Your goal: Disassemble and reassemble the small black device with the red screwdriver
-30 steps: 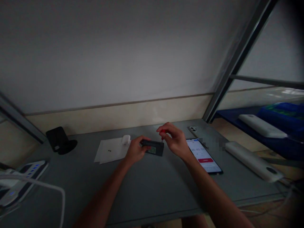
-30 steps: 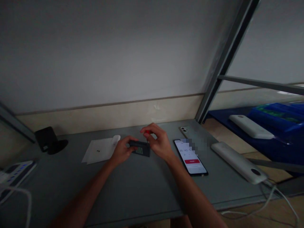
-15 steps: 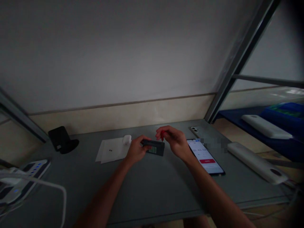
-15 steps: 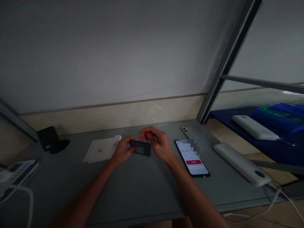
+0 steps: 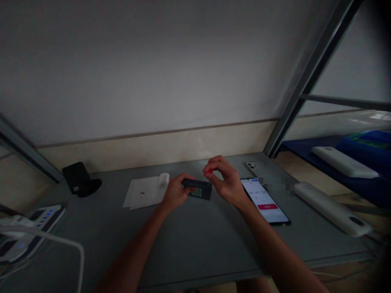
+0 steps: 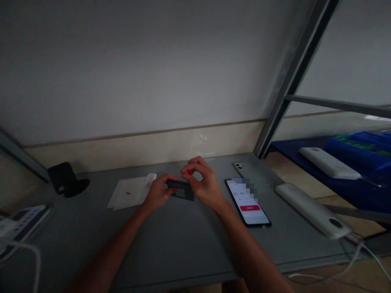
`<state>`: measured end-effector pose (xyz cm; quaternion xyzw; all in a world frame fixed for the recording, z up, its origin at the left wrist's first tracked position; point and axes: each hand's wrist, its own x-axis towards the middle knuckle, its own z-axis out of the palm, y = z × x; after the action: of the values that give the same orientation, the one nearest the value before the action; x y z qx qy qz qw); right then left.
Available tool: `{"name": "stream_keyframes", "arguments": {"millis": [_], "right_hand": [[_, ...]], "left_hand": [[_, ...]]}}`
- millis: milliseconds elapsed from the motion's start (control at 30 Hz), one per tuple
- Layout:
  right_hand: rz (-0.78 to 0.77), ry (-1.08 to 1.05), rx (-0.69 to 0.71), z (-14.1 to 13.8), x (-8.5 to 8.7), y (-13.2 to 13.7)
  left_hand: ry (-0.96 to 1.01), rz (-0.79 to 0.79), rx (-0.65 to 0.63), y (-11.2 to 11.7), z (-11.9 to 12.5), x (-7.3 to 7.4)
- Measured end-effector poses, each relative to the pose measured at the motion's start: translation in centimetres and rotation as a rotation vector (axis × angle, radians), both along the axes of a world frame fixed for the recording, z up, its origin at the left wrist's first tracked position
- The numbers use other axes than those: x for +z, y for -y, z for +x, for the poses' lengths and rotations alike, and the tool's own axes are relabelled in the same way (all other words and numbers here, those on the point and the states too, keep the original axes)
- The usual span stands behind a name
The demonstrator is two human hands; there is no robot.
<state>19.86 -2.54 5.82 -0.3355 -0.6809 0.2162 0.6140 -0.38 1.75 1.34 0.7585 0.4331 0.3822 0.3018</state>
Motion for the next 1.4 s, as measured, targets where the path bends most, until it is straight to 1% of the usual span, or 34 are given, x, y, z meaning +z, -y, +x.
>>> {"name": "stream_keyframes", "arguments": {"millis": [67,167,200,233,367,400,500,533,567,667,700,833,867,967,1033,1167,1200,1333,1400], "right_hand": [[-0.017,-0.025,-0.004,0.0,0.0,0.0],[-0.114,-0.074,0.093,0.0,-0.2,-0.1],[-0.122,-0.071,0.112,0.1,-0.2,-0.1],[-0.107,-0.055,0.108,0.1,-0.3,-0.2],[-0.006,0.005,-0.022,0.1,-0.4,-0.3],[-0.016,-0.005,-0.019,0.1,-0.4,-0.4],[-0.099,-0.035,0.076,0.2,-0.5,-0.4],[-0.105,-0.038,0.088,0.2,-0.5,-0.4],[-0.091,-0.033,0.076,0.2,-0.6,-0.4],[-0.011,-0.010,-0.016,0.1,-0.8,-0.6],[-0.008,-0.011,-0.022,0.2,-0.8,-0.6],[-0.119,-0.054,0.098,0.2,-1.0,-0.7],[-0.126,-0.053,0.109,0.2,-0.9,-0.7],[-0.055,-0.022,0.041,0.0,-0.7,-0.6],[-0.040,-0.031,0.032,0.0,-0.6,-0.6],[-0.149,-0.103,0.190,0.0,-0.7,-0.5],[-0.157,-0.105,0.202,0.1,-0.8,-0.5],[-0.137,-0.067,0.096,0.0,-1.0,-0.7],[-0.163,-0.090,0.137,0.0,-1.1,-0.8]], "left_hand": [[0.003,-0.003,-0.002,0.0,0.0,0.1],[0.005,0.000,-0.008,0.0,0.0,0.2],[0.002,0.000,-0.007,0.0,0.0,0.2],[0.001,-0.002,-0.005,0.0,0.0,0.2],[0.015,-0.019,-0.009,-0.1,-0.1,-0.2],[0.020,-0.016,-0.011,-0.1,-0.1,-0.3],[0.018,0.007,-0.018,-0.2,-0.2,-0.4],[0.015,0.011,-0.019,-0.2,-0.2,-0.4],[0.013,0.011,-0.019,-0.1,-0.2,-0.4],[0.017,0.001,-0.017,0.0,-0.1,-0.3],[0.018,0.001,-0.017,0.0,-0.1,-0.2],[0.031,0.009,-0.015,0.2,0.0,0.0],[0.034,0.008,-0.013,0.2,0.1,0.1],[0.030,-0.003,-0.012,0.2,0.1,0.2],[0.030,-0.003,-0.010,0.2,0.1,0.2],[0.026,0.004,-0.009,0.1,0.1,-0.1],[0.025,0.000,-0.006,0.1,0.1,-0.1],[0.027,-0.013,-0.006,0.2,0.2,0.0],[0.033,-0.013,-0.012,0.2,0.2,0.0]]}}
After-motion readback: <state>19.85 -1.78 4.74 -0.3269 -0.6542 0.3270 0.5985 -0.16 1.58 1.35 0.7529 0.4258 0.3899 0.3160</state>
